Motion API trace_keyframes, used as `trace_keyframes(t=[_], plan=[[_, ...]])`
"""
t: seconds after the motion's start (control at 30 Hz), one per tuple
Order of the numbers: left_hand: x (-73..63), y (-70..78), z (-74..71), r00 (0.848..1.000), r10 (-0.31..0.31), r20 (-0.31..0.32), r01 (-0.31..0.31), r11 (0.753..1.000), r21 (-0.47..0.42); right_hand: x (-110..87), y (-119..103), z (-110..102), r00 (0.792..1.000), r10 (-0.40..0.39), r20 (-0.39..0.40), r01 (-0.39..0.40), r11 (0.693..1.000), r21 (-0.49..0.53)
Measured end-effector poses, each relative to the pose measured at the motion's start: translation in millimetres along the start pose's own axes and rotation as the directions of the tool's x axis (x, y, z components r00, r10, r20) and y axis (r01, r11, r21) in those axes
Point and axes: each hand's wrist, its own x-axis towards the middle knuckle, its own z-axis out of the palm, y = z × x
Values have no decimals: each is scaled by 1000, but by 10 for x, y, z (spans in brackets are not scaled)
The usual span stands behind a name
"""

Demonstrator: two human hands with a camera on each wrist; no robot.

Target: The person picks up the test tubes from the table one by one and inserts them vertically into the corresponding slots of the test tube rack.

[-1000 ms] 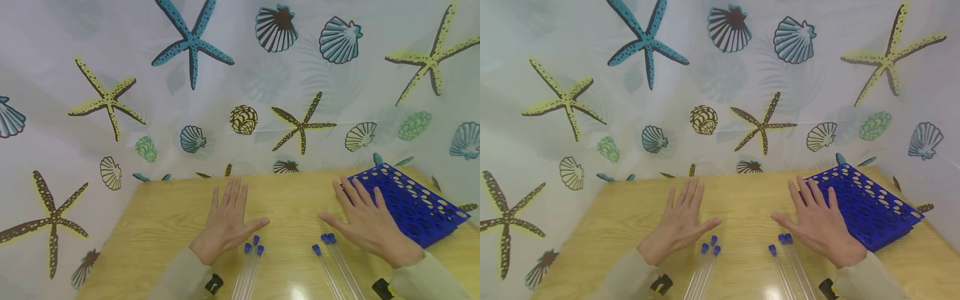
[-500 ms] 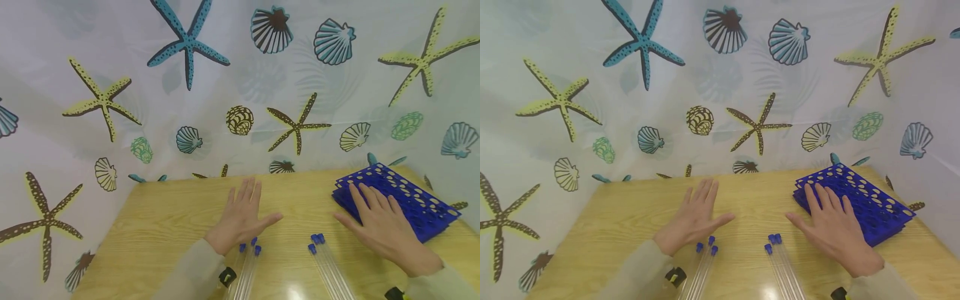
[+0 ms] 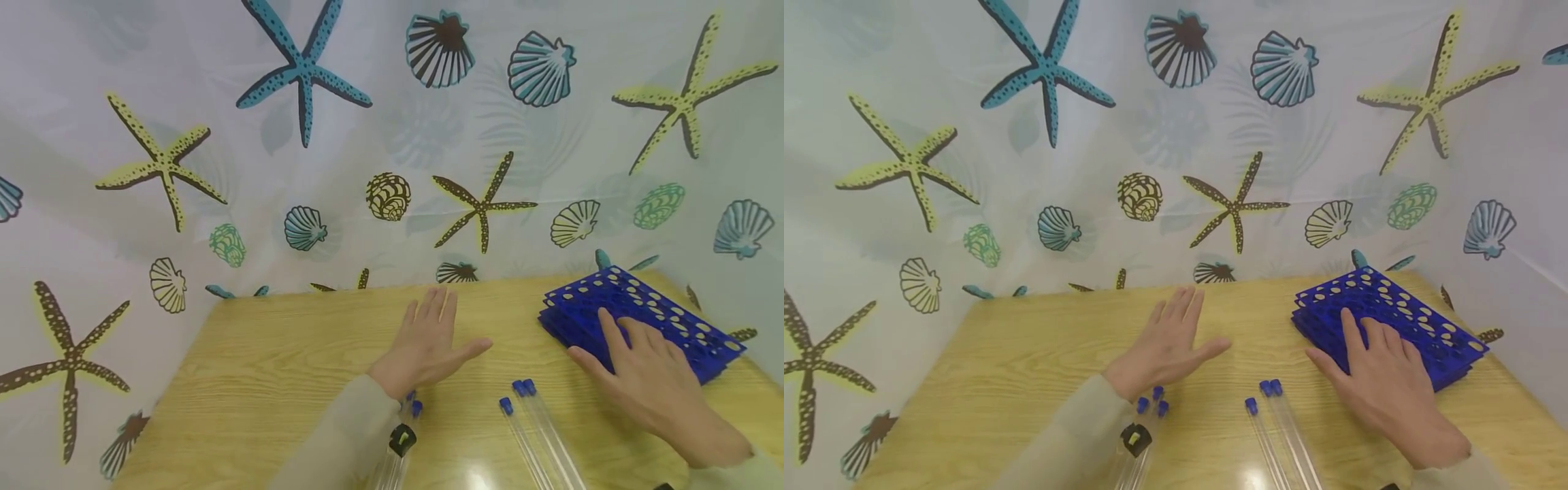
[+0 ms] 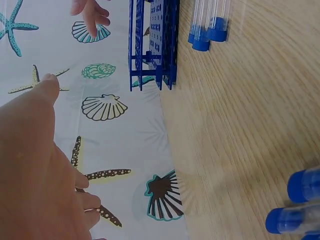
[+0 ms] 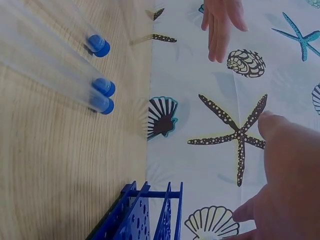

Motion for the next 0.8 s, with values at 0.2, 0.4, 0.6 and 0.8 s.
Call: trace_keyframes(t=[0.2,0.4,0.6,0.8], plan=[[153,134,49,1000,20,10,-20,1000,24,-54,122,24,997,53,-53,-54,998,-32],[341,315,107,998,56,19,-57,995,85,-113,246,50,994,106,-28,-107,994,-35],[547,504,162,995,96,4,-95,989,113,-209,373,66,990,102,-100,-106,994,-36],[699,664,232,993,121,-7,-119,980,158,-294,477,66,981,100,-165,-108,993,-42]])
